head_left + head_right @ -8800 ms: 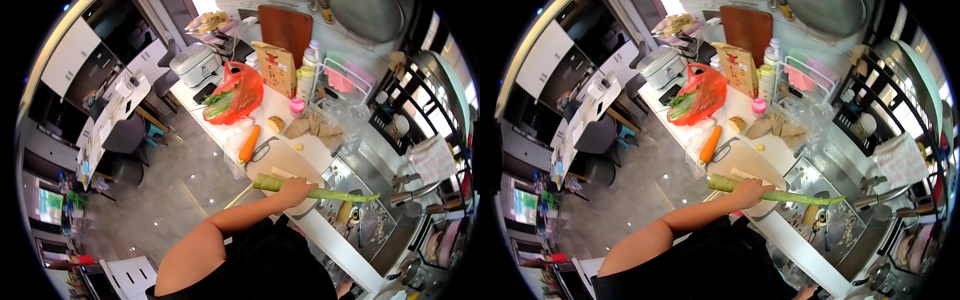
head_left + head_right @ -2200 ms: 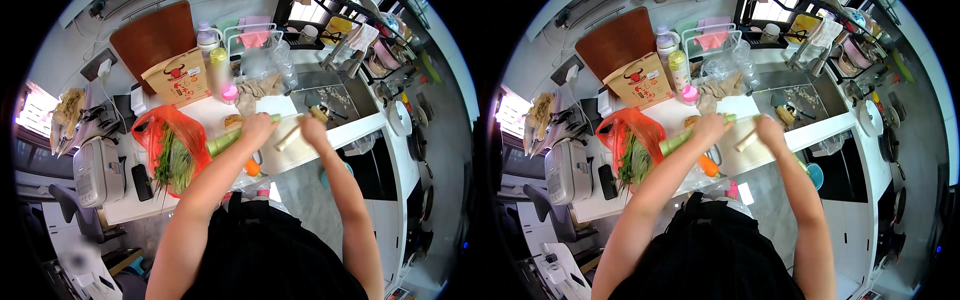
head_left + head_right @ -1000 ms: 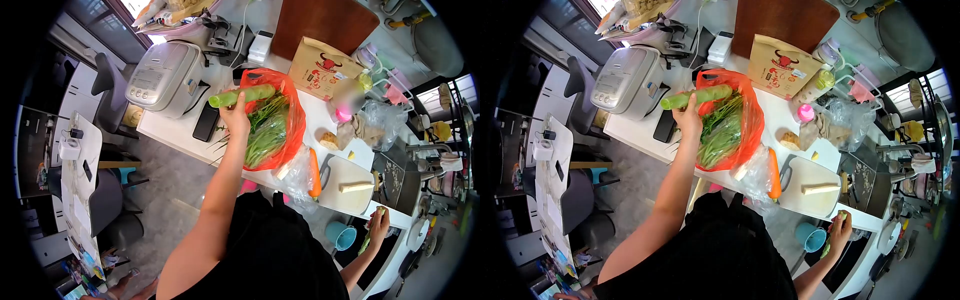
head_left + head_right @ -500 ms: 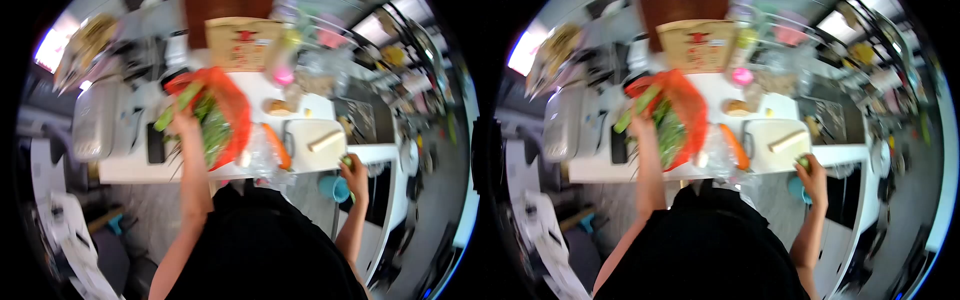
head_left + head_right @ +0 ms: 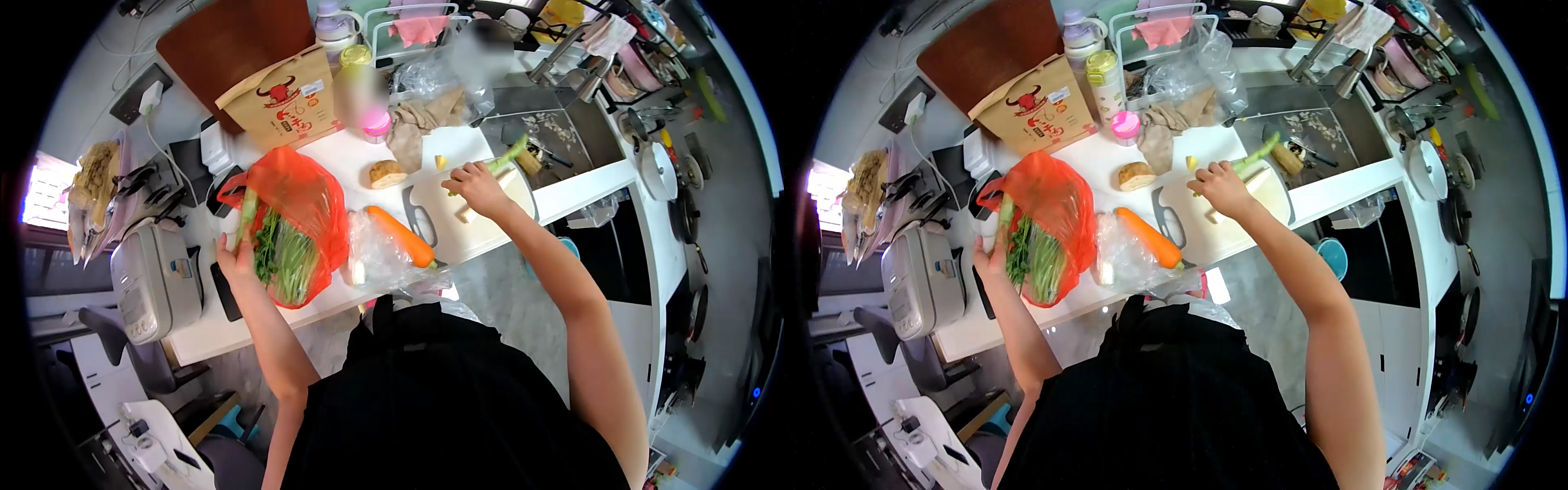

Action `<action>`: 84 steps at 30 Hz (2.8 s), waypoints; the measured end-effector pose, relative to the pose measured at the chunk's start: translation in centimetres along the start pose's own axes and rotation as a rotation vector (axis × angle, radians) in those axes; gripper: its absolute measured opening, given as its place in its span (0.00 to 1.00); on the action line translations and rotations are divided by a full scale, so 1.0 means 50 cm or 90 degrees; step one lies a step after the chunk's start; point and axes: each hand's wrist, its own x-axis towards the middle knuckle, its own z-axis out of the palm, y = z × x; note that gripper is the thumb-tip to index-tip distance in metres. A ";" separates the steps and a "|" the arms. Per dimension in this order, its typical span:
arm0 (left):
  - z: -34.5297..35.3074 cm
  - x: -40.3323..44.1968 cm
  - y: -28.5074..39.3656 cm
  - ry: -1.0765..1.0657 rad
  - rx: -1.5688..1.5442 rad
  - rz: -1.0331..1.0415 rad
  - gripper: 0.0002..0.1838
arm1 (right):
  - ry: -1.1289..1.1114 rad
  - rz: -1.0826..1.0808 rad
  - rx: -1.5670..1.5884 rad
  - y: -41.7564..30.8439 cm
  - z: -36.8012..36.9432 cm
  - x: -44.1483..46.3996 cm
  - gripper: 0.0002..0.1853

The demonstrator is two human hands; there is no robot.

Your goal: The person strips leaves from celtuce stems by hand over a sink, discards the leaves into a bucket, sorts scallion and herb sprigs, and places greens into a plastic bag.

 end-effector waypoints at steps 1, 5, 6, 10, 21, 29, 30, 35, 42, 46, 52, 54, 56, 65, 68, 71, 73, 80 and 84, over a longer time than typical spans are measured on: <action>0.071 -0.081 -0.062 0.096 0.055 0.213 0.25 | -0.024 -0.028 -0.023 0.002 0.014 0.012 0.14; 0.075 -0.205 -0.091 -0.079 0.176 0.293 0.22 | -0.078 -0.055 -0.002 0.014 0.073 0.046 0.18; 0.063 -0.231 -0.108 -0.093 0.261 0.320 0.20 | -0.076 -0.062 0.006 0.020 0.082 0.052 0.18; 0.007 -0.309 -0.204 -0.117 0.465 0.329 0.13 | -0.147 0.039 0.080 0.030 0.109 0.082 0.29; -0.057 -0.361 -0.483 -0.341 1.094 0.403 0.04 | 0.104 0.123 0.297 -0.088 0.036 0.041 0.25; -0.146 -0.340 -0.436 -0.213 1.371 0.601 0.15 | 0.028 0.269 0.526 -0.218 0.027 -0.028 0.14; -0.152 -0.335 -0.429 -0.163 1.410 0.635 0.17 | 0.027 0.270 0.524 -0.223 0.027 -0.031 0.14; -0.176 -0.308 -0.427 -0.160 1.488 0.513 0.27 | 0.031 0.307 0.561 -0.241 0.021 -0.024 0.13; -0.184 -0.285 -0.425 -0.090 1.366 0.392 0.30 | 0.065 0.314 0.577 -0.248 0.005 -0.015 0.14; -0.170 -0.276 -0.424 -0.061 1.359 0.234 0.29 | 0.078 0.305 0.559 -0.251 0.005 -0.010 0.14; -0.202 -0.261 -0.382 -0.190 0.904 -0.201 0.28 | 0.090 0.315 0.574 -0.253 -0.004 -0.010 0.14; -0.195 -0.299 -0.375 -0.261 0.848 -0.143 0.29 | 0.074 0.334 0.620 -0.253 -0.005 -0.013 0.14; -0.180 -0.325 -0.372 -0.263 0.822 -0.180 0.29 | 0.083 0.333 0.616 -0.253 -0.018 -0.012 0.14; -0.152 -0.367 -0.377 -0.371 0.906 -0.008 0.31 | 0.110 0.327 0.631 -0.241 -0.038 -0.012 0.16; -0.123 -0.388 -0.378 -0.375 0.887 0.038 0.30 | 0.116 0.327 0.644 -0.236 -0.050 -0.012 0.21; -0.081 -0.413 -0.372 -0.367 0.830 0.073 0.29 | 0.053 0.341 0.683 -0.235 -0.076 -0.009 0.27; -0.068 -0.419 -0.365 -0.368 0.800 0.096 0.29 | 0.047 0.299 0.662 -0.239 -0.089 -0.003 0.33; -0.022 -0.430 -0.337 -0.368 0.714 0.117 0.27 | 0.039 0.214 0.687 -0.224 -0.112 0.035 0.37; 0.037 -0.443 -0.324 -0.375 0.511 0.093 0.29 | 0.037 0.210 0.699 -0.211 -0.124 0.058 0.34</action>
